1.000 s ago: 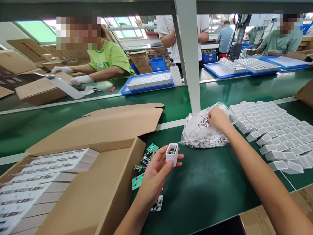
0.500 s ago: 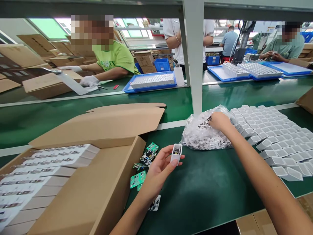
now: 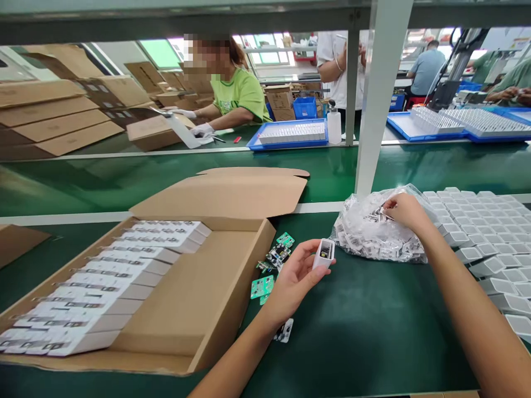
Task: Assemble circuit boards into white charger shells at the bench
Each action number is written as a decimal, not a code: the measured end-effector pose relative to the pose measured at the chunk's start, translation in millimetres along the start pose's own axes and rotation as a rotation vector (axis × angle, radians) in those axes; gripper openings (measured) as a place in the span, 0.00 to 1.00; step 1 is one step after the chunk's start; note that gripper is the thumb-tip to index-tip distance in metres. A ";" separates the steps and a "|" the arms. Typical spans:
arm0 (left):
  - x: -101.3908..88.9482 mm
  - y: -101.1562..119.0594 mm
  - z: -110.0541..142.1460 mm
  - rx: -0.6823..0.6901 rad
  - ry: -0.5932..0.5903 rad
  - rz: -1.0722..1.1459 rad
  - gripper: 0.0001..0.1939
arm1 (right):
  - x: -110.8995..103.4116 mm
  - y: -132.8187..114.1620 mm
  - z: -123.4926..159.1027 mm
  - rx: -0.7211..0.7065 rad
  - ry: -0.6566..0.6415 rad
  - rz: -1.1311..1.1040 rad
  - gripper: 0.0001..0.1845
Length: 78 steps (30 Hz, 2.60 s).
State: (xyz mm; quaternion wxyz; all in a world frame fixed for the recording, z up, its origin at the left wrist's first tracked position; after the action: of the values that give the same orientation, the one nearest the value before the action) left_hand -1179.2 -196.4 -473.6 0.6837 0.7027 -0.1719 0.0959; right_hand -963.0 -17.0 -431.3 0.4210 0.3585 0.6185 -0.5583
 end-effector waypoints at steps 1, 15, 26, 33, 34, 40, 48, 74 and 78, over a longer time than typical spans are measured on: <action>-0.3 1.0 0.0 0.012 -0.003 0.010 0.23 | -5.0 -0.1 7.2 -0.004 0.060 -0.039 0.04; 10.0 15.3 9.7 0.085 -0.212 0.051 0.17 | -18.2 -97.2 157.8 -0.859 0.145 -0.523 0.07; 10.2 17.5 9.7 0.171 -0.236 -0.147 0.21 | -11.5 -99.6 165.0 -0.880 0.168 -0.495 0.07; 9.5 17.9 10.6 0.182 -0.214 -0.120 0.21 | -13.1 -99.4 168.6 -0.881 0.210 -0.477 0.08; 9.6 18.3 10.7 0.186 -0.216 -0.112 0.20 | -13.1 -99.4 169.0 -0.882 0.210 -0.471 0.08; 10.8 19.8 10.3 0.222 -0.233 -0.119 0.20 | -12.6 -100.3 169.7 -0.895 0.209 -0.435 0.08; 8.5 21.9 10.0 0.227 -0.198 -0.192 0.19 | -6.5 -103.3 171.9 -0.901 0.288 -0.360 0.11; 15.2 14.8 43.6 -0.079 -0.102 0.113 0.40 | 44.5 -91.4 188.4 -1.131 0.280 -0.269 0.36; -31.1 53.6 74.1 -0.025 0.060 -0.366 0.31 | 47.1 -102.1 198.5 -1.178 0.225 -0.281 0.40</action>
State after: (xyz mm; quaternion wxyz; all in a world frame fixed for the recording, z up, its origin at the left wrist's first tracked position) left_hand -1235.3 -266.9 -438.8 0.7034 0.7104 -0.0219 -0.0111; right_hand -1050.6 -227.4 -439.4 0.4031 0.0375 0.9049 -0.1317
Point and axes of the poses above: each hand's wrist, its own z-axis away from the middle knuckle, its own x-axis out of the palm, y = z × x, the point moved 5 cm from there along -z, towards the middle knuckle, and after that the axes turned 4 degrees about z, right-handed, at the moved point
